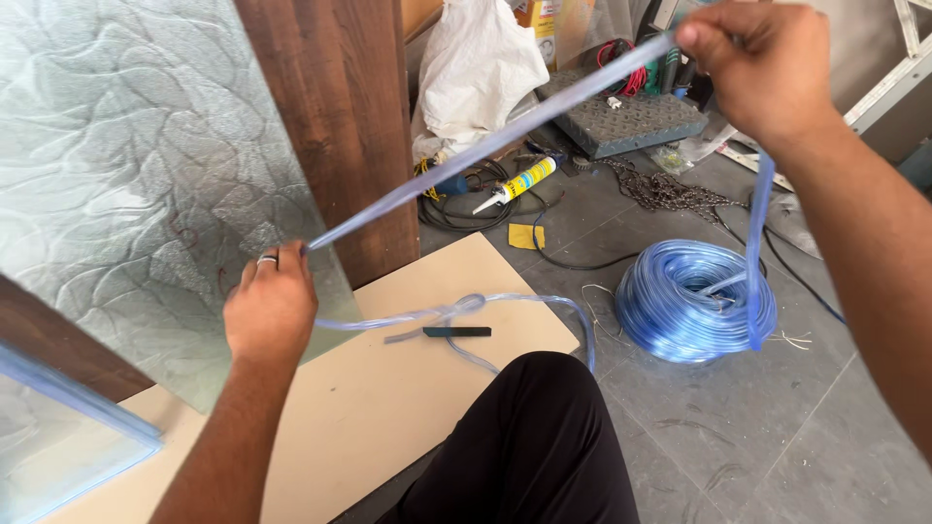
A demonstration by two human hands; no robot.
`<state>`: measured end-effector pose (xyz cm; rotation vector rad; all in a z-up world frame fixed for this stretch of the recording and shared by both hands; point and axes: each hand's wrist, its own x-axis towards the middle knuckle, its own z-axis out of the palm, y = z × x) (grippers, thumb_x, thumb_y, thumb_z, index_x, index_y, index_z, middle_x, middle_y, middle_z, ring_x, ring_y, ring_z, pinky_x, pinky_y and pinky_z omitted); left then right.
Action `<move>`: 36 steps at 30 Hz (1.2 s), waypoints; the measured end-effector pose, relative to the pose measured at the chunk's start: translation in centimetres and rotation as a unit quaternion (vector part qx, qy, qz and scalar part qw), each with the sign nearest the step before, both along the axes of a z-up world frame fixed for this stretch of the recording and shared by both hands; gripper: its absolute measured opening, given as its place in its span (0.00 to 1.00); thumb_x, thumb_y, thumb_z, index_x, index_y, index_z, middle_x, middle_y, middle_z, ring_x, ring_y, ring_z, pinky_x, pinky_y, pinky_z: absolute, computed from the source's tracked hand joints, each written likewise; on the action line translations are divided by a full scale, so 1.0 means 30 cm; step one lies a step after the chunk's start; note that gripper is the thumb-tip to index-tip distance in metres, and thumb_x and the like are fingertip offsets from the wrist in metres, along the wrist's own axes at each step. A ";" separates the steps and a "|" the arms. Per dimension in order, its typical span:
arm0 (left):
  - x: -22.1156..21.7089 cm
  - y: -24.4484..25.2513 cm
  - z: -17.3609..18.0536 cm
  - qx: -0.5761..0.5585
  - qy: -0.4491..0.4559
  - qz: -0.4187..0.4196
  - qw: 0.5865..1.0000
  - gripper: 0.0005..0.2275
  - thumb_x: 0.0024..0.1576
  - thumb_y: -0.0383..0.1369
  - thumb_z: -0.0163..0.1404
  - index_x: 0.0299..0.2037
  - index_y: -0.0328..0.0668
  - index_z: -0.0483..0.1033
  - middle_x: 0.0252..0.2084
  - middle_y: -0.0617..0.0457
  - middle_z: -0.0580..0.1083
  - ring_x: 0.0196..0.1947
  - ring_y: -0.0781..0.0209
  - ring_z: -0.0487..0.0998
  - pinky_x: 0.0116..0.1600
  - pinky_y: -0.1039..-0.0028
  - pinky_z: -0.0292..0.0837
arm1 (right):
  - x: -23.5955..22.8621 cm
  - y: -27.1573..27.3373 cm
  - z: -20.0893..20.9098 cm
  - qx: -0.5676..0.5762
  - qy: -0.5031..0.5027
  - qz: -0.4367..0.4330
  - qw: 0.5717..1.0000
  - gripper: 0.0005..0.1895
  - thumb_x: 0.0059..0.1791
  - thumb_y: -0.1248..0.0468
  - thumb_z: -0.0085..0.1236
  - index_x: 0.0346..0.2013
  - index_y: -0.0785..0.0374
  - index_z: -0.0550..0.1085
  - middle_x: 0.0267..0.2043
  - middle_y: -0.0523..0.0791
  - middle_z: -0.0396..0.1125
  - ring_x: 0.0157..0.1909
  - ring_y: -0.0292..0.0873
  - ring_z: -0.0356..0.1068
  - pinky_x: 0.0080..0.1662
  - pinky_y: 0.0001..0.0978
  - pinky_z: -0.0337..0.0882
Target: The person applies a blue plastic strip along the edges of textured glass panels. They use a utility knife to cut the strip to length and press it firmly onto the glass perimeter. The person works on multiple panels, measuring and cutting the strip for each side.
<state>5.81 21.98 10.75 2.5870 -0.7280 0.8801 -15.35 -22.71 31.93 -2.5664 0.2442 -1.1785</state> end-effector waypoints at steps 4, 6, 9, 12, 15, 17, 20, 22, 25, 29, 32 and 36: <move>0.032 -0.035 -0.017 -0.185 0.209 -0.136 0.950 0.13 0.66 0.40 0.49 0.49 0.41 0.82 0.41 0.43 0.79 0.42 0.43 0.79 0.45 0.61 0.73 | 0.033 -0.020 -0.053 0.016 0.218 -0.115 0.969 0.14 0.54 0.66 0.53 0.50 0.52 0.82 0.38 0.45 0.78 0.32 0.43 0.76 0.38 0.36 0.74; 0.062 -0.115 0.015 -0.370 0.450 -0.338 0.740 0.12 0.64 0.34 0.46 0.51 0.37 0.78 0.36 0.50 0.79 0.37 0.60 0.80 0.46 0.72 0.78 | 0.109 0.044 -0.108 -0.238 0.336 0.043 0.910 0.14 0.52 0.62 0.55 0.45 0.44 0.86 0.55 0.40 0.78 0.52 0.43 0.77 0.53 0.39 0.75; 0.041 -0.214 0.108 -0.301 0.511 -0.398 0.700 0.13 0.67 0.34 0.46 0.50 0.35 0.81 0.30 0.53 0.70 0.30 0.65 0.72 0.39 0.73 0.72 | 0.198 0.295 -0.282 0.039 0.216 0.163 0.962 0.32 0.46 0.45 0.60 0.63 0.53 0.72 0.62 0.46 0.71 0.62 0.47 0.69 0.61 0.41 0.67; -0.021 -0.263 0.223 -0.242 0.501 -0.402 0.727 0.15 0.66 0.39 0.48 0.45 0.33 0.83 0.28 0.55 0.70 0.28 0.67 0.69 0.38 0.74 0.71 | 0.316 0.527 -0.378 0.182 0.151 0.354 0.905 0.28 0.54 0.45 0.57 0.58 0.62 0.74 0.55 0.46 0.72 0.57 0.40 0.70 0.57 0.34 0.69; -0.053 -0.190 0.305 -0.185 0.434 -0.332 0.817 0.16 0.63 0.43 0.50 0.41 0.37 0.84 0.25 0.55 0.75 0.28 0.68 0.72 0.37 0.76 0.69 | 0.356 0.594 -0.379 0.310 0.262 0.346 0.846 0.25 0.54 0.45 0.56 0.41 0.65 0.82 0.28 0.43 0.67 0.30 0.36 0.68 0.35 0.31 0.74; -0.059 -0.110 0.306 -0.173 0.418 -0.347 0.821 0.16 0.62 0.44 0.51 0.40 0.40 0.85 0.25 0.57 0.75 0.28 0.69 0.70 0.35 0.73 0.64 | 0.362 0.600 -0.363 0.292 0.258 0.324 0.862 0.21 0.50 0.47 0.60 0.34 0.64 0.81 0.23 0.38 0.65 0.25 0.31 0.62 0.29 0.27 0.64; -0.060 -0.032 0.240 -0.148 0.401 -0.320 0.845 0.14 0.60 0.44 0.52 0.41 0.45 0.85 0.28 0.62 0.79 0.30 0.70 0.74 0.37 0.75 0.68 | 0.373 0.577 -0.335 0.351 0.281 0.285 0.847 0.21 0.49 0.49 0.62 0.27 0.65 0.78 0.17 0.35 0.57 0.19 0.30 0.51 0.24 0.27 0.52; -0.047 0.008 0.174 -0.148 0.395 -0.311 0.852 0.14 0.60 0.44 0.51 0.42 0.45 0.85 0.29 0.61 0.79 0.31 0.70 0.75 0.39 0.75 0.69 | 0.372 0.556 -0.335 0.399 0.286 0.257 0.832 0.21 0.48 0.49 0.63 0.25 0.65 0.76 0.15 0.34 0.52 0.18 0.30 0.45 0.23 0.28 0.47; -0.005 0.079 0.078 -0.150 0.394 -0.296 0.857 0.14 0.61 0.44 0.52 0.42 0.43 0.84 0.31 0.57 0.79 0.33 0.68 0.75 0.41 0.74 0.70 | 0.376 0.503 -0.339 0.418 0.275 0.234 0.834 0.21 0.47 0.49 0.65 0.24 0.65 0.76 0.13 0.33 0.46 0.16 0.31 0.41 0.23 0.29 0.43; 0.052 0.195 -0.005 -0.162 0.387 -0.276 0.865 0.14 0.59 0.44 0.53 0.43 0.44 0.83 0.33 0.57 0.81 0.36 0.67 0.79 0.44 0.75 0.72 | 0.381 0.385 -0.357 0.414 0.280 0.214 0.839 0.22 0.48 0.48 0.63 0.25 0.65 0.76 0.14 0.32 0.44 0.16 0.31 0.39 0.23 0.31 0.40; 0.074 0.259 0.012 -0.144 0.391 -0.235 0.878 0.14 0.58 0.44 0.53 0.43 0.45 0.84 0.33 0.57 0.82 0.37 0.68 0.79 0.47 0.75 0.71 | 0.392 0.308 -0.398 0.393 0.293 0.170 0.855 0.23 0.49 0.47 0.64 0.31 0.68 0.79 0.16 0.34 0.47 0.18 0.32 0.42 0.25 0.32 0.44; 0.070 0.227 0.102 -0.158 0.404 -0.247 0.867 0.14 0.62 0.43 0.50 0.42 0.43 0.84 0.32 0.58 0.80 0.36 0.67 0.77 0.45 0.72 0.71 | 0.438 0.359 -0.438 -0.011 0.313 0.105 0.944 0.24 0.50 0.43 0.59 0.46 0.58 0.82 0.34 0.41 0.72 0.39 0.40 0.70 0.42 0.37 0.67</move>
